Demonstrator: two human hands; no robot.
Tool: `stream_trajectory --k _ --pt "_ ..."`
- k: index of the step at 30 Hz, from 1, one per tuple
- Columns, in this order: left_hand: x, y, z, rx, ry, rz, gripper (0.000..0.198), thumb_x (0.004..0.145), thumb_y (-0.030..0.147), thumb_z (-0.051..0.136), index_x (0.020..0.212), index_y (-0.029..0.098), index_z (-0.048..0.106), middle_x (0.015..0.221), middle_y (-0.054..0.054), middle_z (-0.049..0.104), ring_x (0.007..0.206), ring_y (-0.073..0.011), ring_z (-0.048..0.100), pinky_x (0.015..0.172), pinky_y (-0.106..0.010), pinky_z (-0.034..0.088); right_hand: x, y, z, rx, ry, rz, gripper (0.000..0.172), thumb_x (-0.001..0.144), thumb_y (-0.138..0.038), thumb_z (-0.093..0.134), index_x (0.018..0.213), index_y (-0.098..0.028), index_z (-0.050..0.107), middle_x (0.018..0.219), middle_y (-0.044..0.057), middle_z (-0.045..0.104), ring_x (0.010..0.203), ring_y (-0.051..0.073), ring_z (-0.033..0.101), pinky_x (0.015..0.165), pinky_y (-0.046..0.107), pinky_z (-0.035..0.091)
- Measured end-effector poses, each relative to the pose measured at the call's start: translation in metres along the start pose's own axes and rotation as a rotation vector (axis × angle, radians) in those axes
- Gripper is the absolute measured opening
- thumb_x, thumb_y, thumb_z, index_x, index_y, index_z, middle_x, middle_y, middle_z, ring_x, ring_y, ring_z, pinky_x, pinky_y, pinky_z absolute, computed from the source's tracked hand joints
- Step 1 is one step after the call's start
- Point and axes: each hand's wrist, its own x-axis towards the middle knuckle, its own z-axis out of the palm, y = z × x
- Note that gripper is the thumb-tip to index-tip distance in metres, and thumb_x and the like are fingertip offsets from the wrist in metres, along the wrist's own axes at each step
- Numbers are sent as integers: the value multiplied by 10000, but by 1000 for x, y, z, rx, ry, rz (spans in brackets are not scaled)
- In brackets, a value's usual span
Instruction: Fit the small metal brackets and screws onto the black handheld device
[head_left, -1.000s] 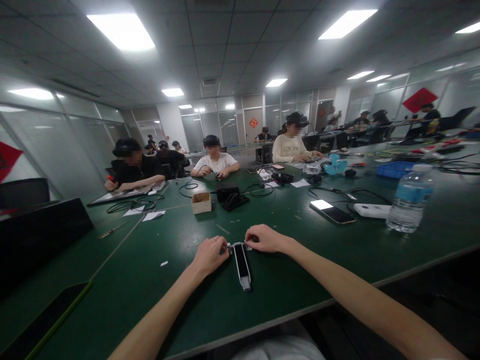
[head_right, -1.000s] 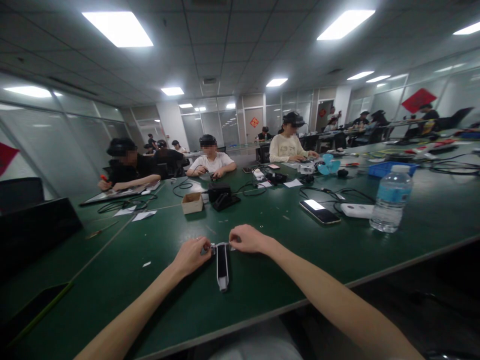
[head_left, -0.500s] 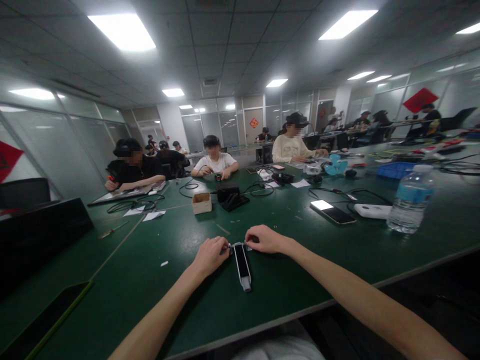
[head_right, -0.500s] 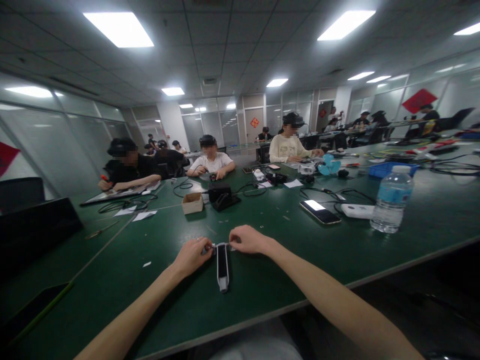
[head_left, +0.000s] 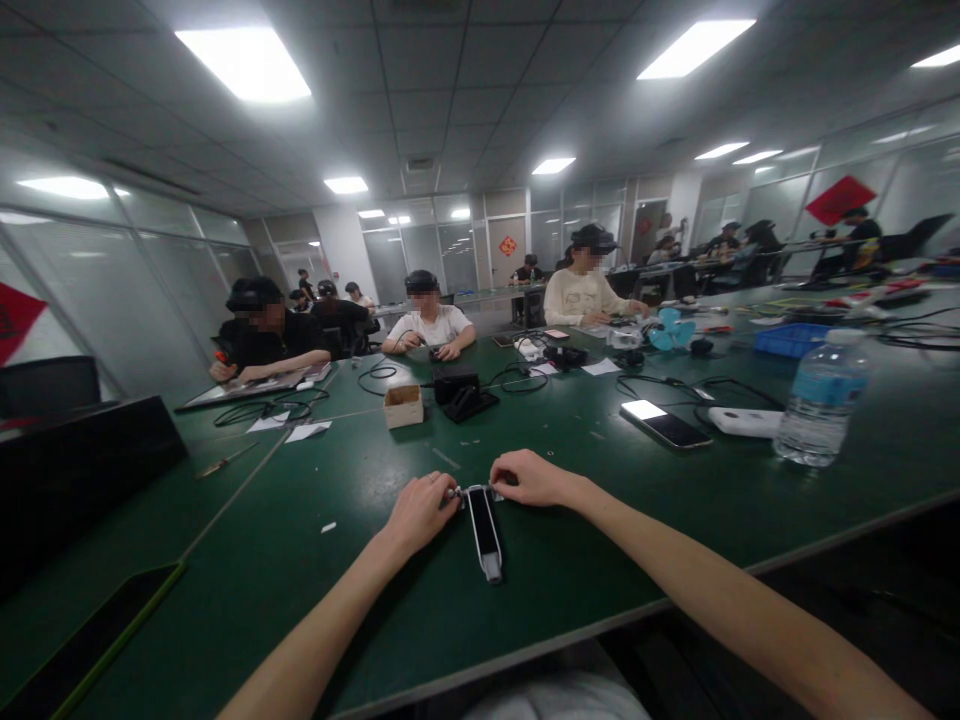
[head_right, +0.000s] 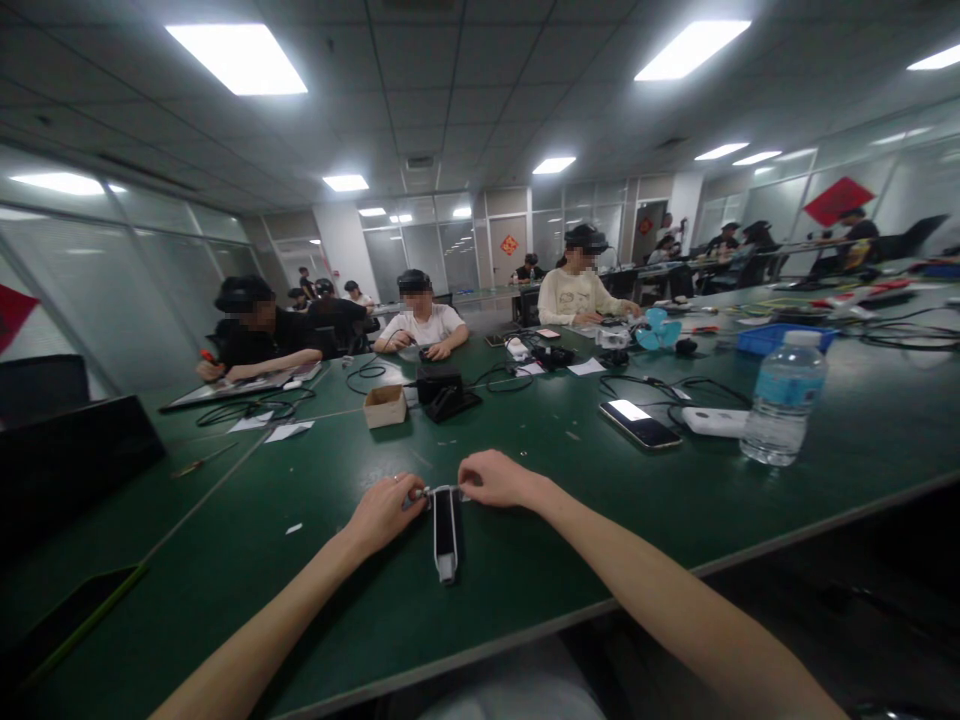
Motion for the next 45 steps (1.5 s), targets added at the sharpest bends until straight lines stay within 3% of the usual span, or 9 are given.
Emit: stream_trajectory --k 9,21,35,45 --pt "-1 3 -6 -10 -8 18 144 869 282 502 932 206 607 907 -26 646 832 -176 595 723 -283 420 0 -3 -2 3 -8 9 134 835 -241 562 880 -152 651 830 38 631 724 138 559 646 244 415" --pt "1 -3 1 -16 7 39 148 886 280 499 941 213 619 915 -24 657 860 -178 597 762 -278 411 0 0 0 -4 -11 10 144 826 -230 561 898 -148 654 827 36 634 711 130 555 627 230 411" --pt "1 -2 -1 -83 -21 31 276 922 298 412 944 217 675 921 -43 661 859 -178 594 767 -284 449 0 3 1 23 -31 21 141 836 -254 565 906 -162 645 838 28 625 722 129 558 635 231 419" --pt "2 0 0 -112 -8 -23 174 889 289 480 934 204 624 929 -31 653 873 -180 589 752 -288 447 0 3 1 7 -24 17 147 827 -248 564 907 -157 647 827 27 628 709 127 557 628 228 417"
